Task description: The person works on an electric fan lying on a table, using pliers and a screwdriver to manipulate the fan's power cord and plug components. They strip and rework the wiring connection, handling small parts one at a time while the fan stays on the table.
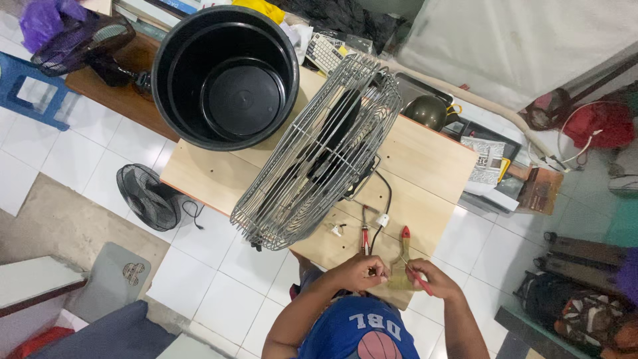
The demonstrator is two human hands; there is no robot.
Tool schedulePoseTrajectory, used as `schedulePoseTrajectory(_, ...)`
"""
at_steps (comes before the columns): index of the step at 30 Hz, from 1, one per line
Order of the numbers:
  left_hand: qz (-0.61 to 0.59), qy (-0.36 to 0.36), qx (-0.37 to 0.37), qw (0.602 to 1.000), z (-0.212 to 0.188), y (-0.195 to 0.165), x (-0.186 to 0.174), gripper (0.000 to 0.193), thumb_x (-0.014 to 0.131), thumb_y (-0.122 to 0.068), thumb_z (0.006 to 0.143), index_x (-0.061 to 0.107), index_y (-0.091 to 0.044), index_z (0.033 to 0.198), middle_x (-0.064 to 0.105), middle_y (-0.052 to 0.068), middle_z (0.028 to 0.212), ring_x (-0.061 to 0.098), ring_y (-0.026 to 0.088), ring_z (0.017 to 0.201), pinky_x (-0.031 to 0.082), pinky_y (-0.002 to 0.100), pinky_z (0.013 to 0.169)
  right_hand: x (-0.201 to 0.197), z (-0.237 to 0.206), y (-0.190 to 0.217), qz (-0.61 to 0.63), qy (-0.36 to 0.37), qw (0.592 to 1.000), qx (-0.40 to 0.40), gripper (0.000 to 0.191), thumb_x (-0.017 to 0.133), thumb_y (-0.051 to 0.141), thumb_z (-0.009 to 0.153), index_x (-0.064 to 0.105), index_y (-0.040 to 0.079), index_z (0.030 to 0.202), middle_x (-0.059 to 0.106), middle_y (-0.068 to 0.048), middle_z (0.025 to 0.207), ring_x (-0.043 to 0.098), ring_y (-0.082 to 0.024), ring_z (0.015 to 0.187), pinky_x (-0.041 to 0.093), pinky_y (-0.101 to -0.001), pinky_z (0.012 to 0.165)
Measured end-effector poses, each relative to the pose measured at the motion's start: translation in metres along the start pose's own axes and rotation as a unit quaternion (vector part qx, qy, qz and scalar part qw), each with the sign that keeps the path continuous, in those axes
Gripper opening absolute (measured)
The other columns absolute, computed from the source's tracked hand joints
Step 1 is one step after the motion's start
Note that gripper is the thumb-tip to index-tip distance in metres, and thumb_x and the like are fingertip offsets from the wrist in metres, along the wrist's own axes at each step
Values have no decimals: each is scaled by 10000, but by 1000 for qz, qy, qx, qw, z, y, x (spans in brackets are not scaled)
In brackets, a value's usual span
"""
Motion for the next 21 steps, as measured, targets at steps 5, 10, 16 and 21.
schedulePoseTrajectory(5, -88, -38, 15, 995, 21, -7, -12, 263, 716, -57, 968, 454, -64, 977, 729, 91, 1038, 696, 122, 957, 561, 313, 835, -9, 9, 7, -66, 28, 997, 17, 396, 754, 370, 835, 527, 50, 790, 531, -46, 765, 510, -184, 736, 457, -343, 674)
schedulePoseTrajectory(10, -70, -92, 1, 993, 20, -6, -17, 286, 758, -29, 935, 474, -47, 964, 721, 88, 960, 593, 67, 773, 526, 261, 710, -1, 19, 32, -139, -70, 980, -121, 373, 743, 382, 874, 639, 38, 977, 631, -90, 917, 588, -268, 857, 475, -358, 775)
schedulePoseTrajectory(16, -107, -120, -24, 987, 21, -11, -23, 253, 747, -41, 953, 500, -46, 1005, 723, 52, 988, 629, 43, 875, 552, 252, 771, 17, 36, 46, -424, -205, 882, 31, 417, 828, 406, 683, 760, 137, 995, 706, -89, 837, 686, -321, 777, 534, -439, 716)
schedulePoseTrajectory(21, -95, -126, -40, 987, 41, 11, -10, 220, 744, -63, 954, 536, -48, 1024, 702, 19, 971, 645, 46, 869, 549, 247, 768, 7, 45, 0, -445, -194, 850, 205, 479, 828, 444, 735, 698, 116, 1058, 720, -116, 897, 721, -332, 801, 579, -449, 705)
Point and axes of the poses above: each hand's wrist, its own z-axis towards the middle knuckle, its own x-axis out of the palm, y = z × x, the point moved 5 cm from there along z, towards the middle knuckle
